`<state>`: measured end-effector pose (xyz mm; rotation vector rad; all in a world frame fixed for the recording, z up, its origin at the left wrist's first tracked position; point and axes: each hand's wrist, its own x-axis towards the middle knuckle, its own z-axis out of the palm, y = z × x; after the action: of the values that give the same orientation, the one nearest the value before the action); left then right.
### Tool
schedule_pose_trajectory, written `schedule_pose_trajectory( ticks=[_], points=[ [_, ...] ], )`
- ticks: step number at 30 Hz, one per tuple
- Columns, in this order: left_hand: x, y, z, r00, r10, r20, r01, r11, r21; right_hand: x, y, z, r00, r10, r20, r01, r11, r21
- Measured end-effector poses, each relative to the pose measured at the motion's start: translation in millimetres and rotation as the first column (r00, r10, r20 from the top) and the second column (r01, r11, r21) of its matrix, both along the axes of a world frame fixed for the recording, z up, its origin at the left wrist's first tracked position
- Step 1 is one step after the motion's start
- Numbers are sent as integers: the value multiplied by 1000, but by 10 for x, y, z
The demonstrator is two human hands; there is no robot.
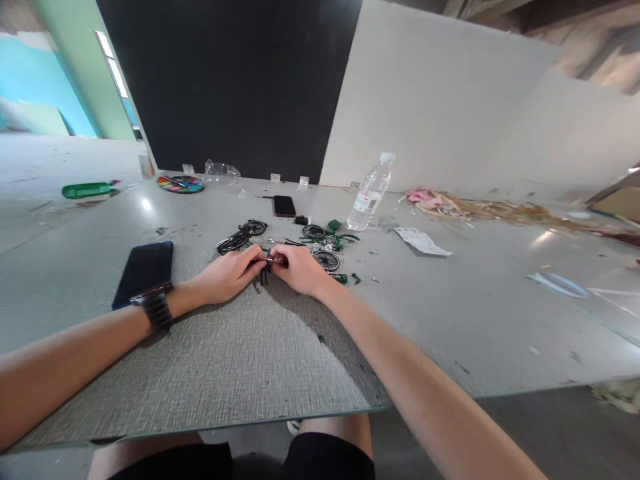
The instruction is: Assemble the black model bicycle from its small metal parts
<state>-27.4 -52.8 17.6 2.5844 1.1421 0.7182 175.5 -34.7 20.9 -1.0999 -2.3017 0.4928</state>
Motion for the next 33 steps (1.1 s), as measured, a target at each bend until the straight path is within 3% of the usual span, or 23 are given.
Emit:
schedule_pose_trajectory(
  ticks=[33],
  points=[
    [1, 10, -17, 986, 13, -164, -9, 1000, 27, 24, 1, 13, 994, 46, 98, -44, 999, -25]
  ],
)
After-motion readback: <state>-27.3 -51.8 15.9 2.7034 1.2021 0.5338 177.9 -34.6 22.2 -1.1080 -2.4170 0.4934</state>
